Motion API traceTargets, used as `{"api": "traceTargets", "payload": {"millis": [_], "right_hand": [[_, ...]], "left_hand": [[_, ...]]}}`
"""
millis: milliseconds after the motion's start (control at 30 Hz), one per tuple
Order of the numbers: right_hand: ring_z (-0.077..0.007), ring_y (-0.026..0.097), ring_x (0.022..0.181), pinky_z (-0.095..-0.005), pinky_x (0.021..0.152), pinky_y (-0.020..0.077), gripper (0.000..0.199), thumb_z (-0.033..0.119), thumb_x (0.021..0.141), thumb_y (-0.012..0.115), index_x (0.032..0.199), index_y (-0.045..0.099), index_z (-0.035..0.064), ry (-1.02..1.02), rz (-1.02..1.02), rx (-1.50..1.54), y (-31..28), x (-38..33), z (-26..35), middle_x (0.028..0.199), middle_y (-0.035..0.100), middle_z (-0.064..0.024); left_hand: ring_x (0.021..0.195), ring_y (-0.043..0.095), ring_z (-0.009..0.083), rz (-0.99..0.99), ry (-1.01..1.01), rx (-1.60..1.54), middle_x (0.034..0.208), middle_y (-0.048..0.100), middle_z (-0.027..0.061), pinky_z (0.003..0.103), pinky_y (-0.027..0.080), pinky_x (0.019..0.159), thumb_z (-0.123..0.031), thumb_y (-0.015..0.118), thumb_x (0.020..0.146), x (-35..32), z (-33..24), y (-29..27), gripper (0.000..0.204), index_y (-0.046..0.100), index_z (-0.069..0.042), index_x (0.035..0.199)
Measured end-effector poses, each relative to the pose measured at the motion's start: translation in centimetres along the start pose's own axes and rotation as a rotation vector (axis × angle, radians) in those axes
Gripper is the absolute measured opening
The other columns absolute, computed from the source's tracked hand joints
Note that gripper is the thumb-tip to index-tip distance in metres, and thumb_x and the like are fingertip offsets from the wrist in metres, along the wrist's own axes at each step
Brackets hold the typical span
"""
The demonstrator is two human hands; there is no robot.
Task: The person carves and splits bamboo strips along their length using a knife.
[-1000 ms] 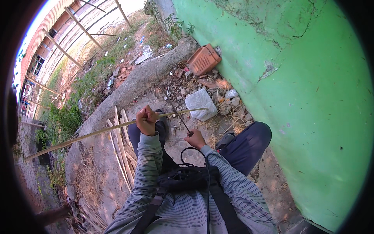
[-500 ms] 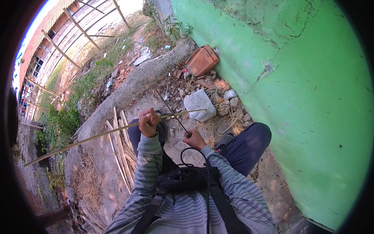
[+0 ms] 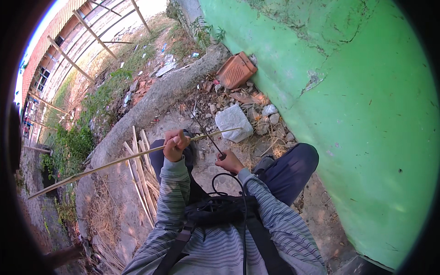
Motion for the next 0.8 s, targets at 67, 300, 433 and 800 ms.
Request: {"api": "traceTargets", "payload": {"millis": [67, 300, 433, 800], "right_hand": [[-0.0056, 0.047, 0.058, -0.0256, 0.054, 0.0364, 0.025, 0.012, 0.079, 0.071, 0.067, 0.050, 0.0083, 0.043, 0.016, 0.015, -0.1, 0.0, -0.3, 0.060, 0.050, 0.0042], [-0.0052, 0.047, 0.059, -0.0268, 0.056, 0.0372, 0.024, 0.013, 0.077, 0.073, 0.068, 0.051, 0.0073, -0.055, -0.061, -0.080, 0.5, -0.4, 0.9, 0.061, 0.051, 0.0041], [-0.0045, 0.043, 0.060, -0.0275, 0.056, 0.0369, 0.024, 0.011, 0.076, 0.073, 0.068, 0.051, 0.0064, -0.132, -0.028, -0.154, 1.5, -0.9, 3.8, 0.061, 0.049, 0.0048], [-0.0052, 0.042, 0.060, -0.0286, 0.055, 0.0369, 0.024, 0.010, 0.074, 0.072, 0.067, 0.050, 0.0040, -0.133, -0.086, -0.185, 1.8, -0.4, 4.3, 0.060, 0.046, 0.0033]], "left_hand": [[0.045, 0.022, 0.0080, 0.007, -0.017, -0.012, 0.052, 0.026, -0.0052, 0.030, 0.016, 0.046, -0.035, 0.059, 0.085, -0.1, 0.0, 0.0, 0.044, 0.034, -0.010, 0.058], [0.047, 0.022, 0.0079, -0.022, -0.058, 0.002, 0.053, 0.027, -0.0054, 0.030, 0.016, 0.047, -0.035, 0.059, 0.087, -0.3, 0.1, -0.7, 0.047, 0.032, -0.012, 0.057], [0.043, 0.022, 0.0093, -0.015, -0.059, 0.074, 0.048, 0.025, -0.0047, 0.031, 0.017, 0.046, -0.036, 0.057, 0.086, -0.5, -0.2, -0.1, 0.045, 0.036, -0.010, 0.055], [0.043, 0.023, 0.0097, -0.094, -0.045, 0.031, 0.049, 0.026, -0.0040, 0.031, 0.018, 0.046, -0.033, 0.056, 0.088, -0.3, 0.0, -1.2, 0.045, 0.034, -0.012, 0.055]]}}
Point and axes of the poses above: each hand's wrist, its own x-axis towards the middle knuckle, its own y-axis out of the palm, z = x × y, the point moved 6 cm from there along x, towards the middle knuckle
